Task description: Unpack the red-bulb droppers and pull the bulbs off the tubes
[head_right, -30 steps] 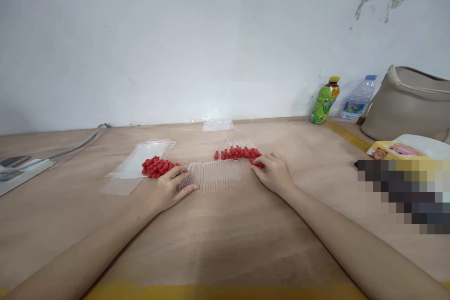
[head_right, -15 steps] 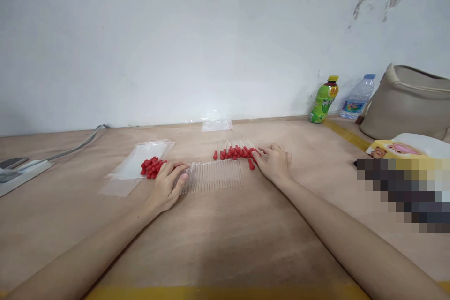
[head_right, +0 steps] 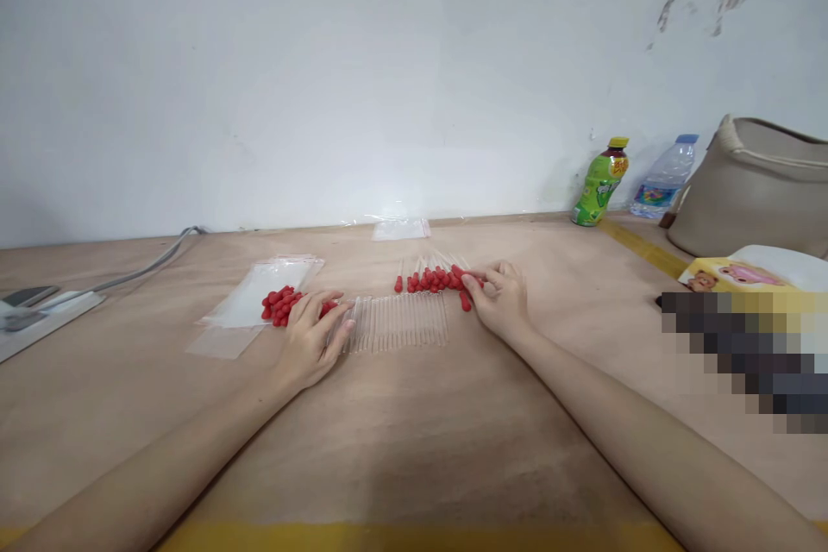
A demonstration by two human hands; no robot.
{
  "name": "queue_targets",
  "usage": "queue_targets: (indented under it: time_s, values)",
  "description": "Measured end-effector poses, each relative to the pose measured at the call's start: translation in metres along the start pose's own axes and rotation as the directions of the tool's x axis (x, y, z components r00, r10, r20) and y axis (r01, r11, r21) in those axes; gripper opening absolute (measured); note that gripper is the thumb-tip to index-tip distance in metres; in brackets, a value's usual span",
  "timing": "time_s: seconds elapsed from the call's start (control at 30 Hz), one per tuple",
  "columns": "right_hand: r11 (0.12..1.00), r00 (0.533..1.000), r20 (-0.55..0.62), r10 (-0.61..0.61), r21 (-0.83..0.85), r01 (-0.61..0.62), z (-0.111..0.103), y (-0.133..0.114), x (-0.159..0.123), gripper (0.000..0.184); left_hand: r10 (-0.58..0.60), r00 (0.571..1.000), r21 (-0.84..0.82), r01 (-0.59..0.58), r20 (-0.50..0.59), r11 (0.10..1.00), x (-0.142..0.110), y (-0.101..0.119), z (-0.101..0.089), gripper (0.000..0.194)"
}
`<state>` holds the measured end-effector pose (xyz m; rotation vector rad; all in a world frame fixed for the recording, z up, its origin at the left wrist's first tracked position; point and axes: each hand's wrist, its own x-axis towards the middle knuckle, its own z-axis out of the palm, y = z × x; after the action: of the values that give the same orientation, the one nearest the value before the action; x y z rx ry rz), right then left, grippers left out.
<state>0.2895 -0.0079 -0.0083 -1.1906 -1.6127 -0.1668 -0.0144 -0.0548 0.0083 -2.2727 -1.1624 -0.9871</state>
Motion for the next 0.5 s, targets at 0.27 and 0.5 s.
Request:
queue_targets:
  time_s: [0.27,0.5]
  values:
    - [0.931,0.929,0.155,-0.337,0.202,0.304,0.0,-0.049,-0.026,0.012,0.282,0.959,0.087,-0.282,0.005,0.956,0.004,0.015,0.008,0.038]
    - [0.908,0.893,0.21,-0.398,0.229,0.351,0.0,-0.063,-0.03,0.011,0.372,0.928,0.072,-0.37,-0.03,0.926,0.003,0.019,0.014,0.016]
